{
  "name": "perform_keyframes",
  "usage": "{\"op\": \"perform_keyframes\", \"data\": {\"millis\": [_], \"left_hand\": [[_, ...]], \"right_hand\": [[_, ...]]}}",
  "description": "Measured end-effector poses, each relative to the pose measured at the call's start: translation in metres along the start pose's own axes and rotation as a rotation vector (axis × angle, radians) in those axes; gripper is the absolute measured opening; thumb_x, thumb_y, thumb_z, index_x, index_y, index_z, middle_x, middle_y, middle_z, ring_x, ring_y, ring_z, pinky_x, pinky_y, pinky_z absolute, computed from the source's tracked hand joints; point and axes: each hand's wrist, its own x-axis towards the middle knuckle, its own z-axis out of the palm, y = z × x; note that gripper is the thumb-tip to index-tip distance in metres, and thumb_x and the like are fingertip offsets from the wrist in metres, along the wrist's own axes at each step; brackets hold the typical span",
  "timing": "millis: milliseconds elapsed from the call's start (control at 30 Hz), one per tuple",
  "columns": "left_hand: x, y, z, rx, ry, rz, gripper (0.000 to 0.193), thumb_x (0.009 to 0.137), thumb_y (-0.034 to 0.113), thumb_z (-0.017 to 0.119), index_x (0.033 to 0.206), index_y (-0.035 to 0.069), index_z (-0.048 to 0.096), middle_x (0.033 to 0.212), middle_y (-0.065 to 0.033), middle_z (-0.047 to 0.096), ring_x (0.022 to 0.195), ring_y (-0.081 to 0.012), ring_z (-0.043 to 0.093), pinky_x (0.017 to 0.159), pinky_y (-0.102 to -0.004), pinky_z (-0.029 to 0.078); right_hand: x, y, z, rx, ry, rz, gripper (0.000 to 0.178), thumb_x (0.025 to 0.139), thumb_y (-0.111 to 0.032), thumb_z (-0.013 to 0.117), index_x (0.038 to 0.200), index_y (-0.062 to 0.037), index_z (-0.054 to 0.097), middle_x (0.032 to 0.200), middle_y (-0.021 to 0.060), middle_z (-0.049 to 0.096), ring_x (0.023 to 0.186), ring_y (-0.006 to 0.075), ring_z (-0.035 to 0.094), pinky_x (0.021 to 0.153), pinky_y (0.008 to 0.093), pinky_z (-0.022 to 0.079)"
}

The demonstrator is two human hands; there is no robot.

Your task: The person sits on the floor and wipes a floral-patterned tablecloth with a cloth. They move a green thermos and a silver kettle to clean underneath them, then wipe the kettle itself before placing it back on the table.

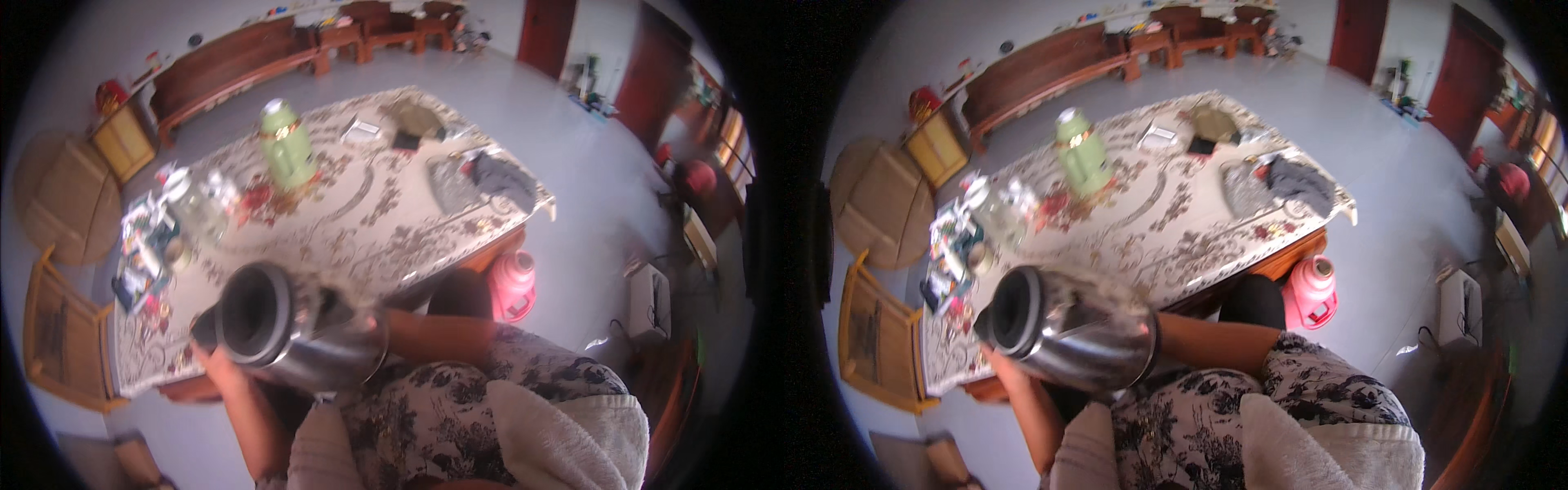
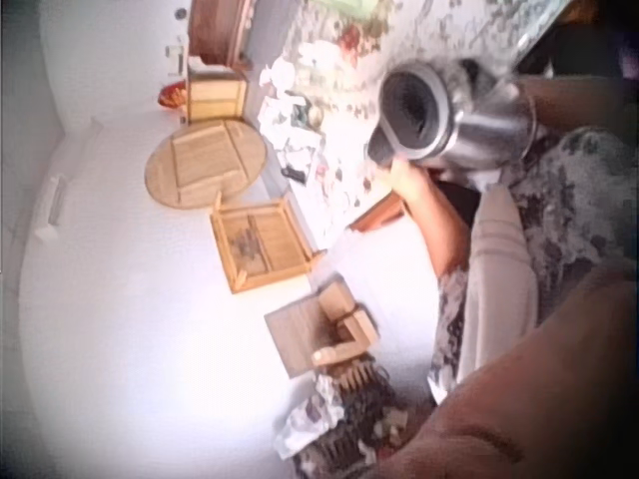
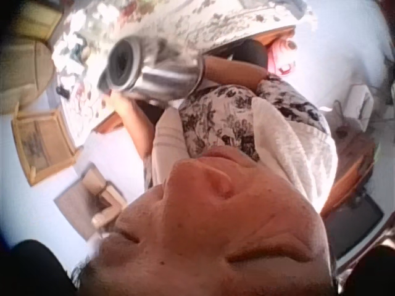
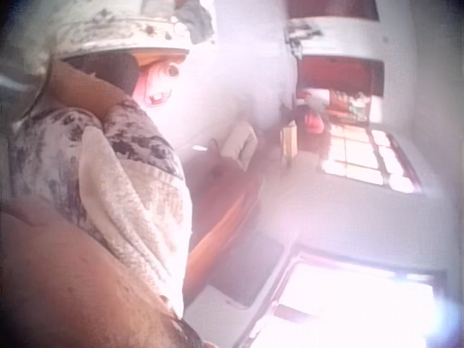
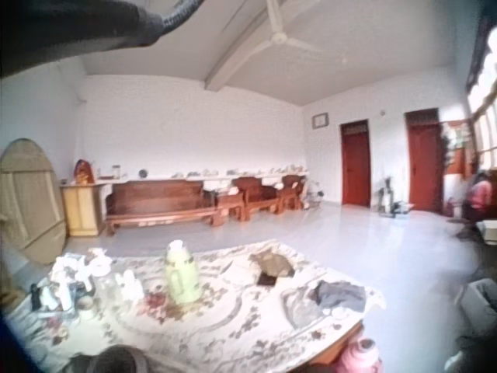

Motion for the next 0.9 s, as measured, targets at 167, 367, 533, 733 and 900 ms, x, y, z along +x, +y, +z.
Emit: {"op": "perform_keyframes", "data": {"millis": [167, 367, 533, 733, 900], "left_hand": [[-0.005, 0.013, -0.002, 0.392, -0.311, 0.195, 0.024, 0.067, 0.008, 0.070, 0.086, 0.002, 0.057, 0.079, -0.0007, 0.056, 0.074, -0.0102, 0.051, 0.067, -0.0244, 0.042], [-0.013, 0.009, -0.007, 0.392, -0.315, 0.135, 0.016, 0.070, 0.003, 0.066, 0.083, 0.001, 0.056, 0.078, -0.0005, 0.055, 0.075, -0.0105, 0.051, 0.067, -0.0249, 0.042], [-0.018, 0.030, 0.011, 0.447, -0.330, 0.233, 0.012, 0.071, -0.001, 0.063, 0.081, 0.000, 0.056, 0.074, -0.0029, 0.054, 0.072, -0.0118, 0.051, 0.068, -0.0245, 0.043], [-0.007, 0.018, 0.011, 0.500, -0.269, 0.294, 0.011, 0.072, -0.004, 0.061, 0.081, 0.000, 0.054, 0.074, -0.0047, 0.056, 0.071, -0.0132, 0.053, 0.068, -0.0252, 0.044], [-0.009, 0.008, 0.017, 0.469, -0.243, 0.317, 0.013, 0.073, -0.002, 0.063, 0.082, 0.000, 0.055, 0.077, -0.0054, 0.056, 0.074, -0.0141, 0.053, 0.071, -0.0262, 0.045]], "right_hand": [[-0.010, 0.000, 0.004, 0.173, -0.032, 0.021, 0.047, 0.097, -0.032, 0.044, 0.129, -0.0008, 0.056, 0.126, 0.0197, 0.062, 0.114, 0.0304, 0.062, 0.103, 0.0463, 0.046], [-0.022, -0.025, 0.005, 0.219, 0.119, 0.003, 0.050, 0.099, -0.038, 0.043, 0.129, -0.0004, 0.056, 0.125, 0.0195, 0.063, 0.116, 0.0315, 0.061, 0.106, 0.0485, 0.043], [-0.017, -0.029, -0.011, 0.032, 0.106, 0.020, 0.045, 0.100, -0.032, 0.053, 0.132, -0.0003, 0.054, 0.124, 0.0151, 0.064, 0.107, 0.0223, 0.067, 0.093, 0.0380, 0.055], [-0.030, -0.044, 0.021, -0.506, 0.323, -0.113, 0.044, 0.099, -0.031, 0.056, 0.130, 0.0008, 0.057, 0.122, 0.0117, 0.066, 0.104, 0.0162, 0.067, 0.093, 0.0327, 0.054], [-0.024, -0.042, -0.013, -0.823, 0.164, -0.293, 0.046, 0.100, -0.028, 0.051, 0.135, 0.0015, 0.052, 0.131, 0.0114, 0.060, 0.115, 0.0177, 0.060, 0.103, 0.0329, 0.046]]}}
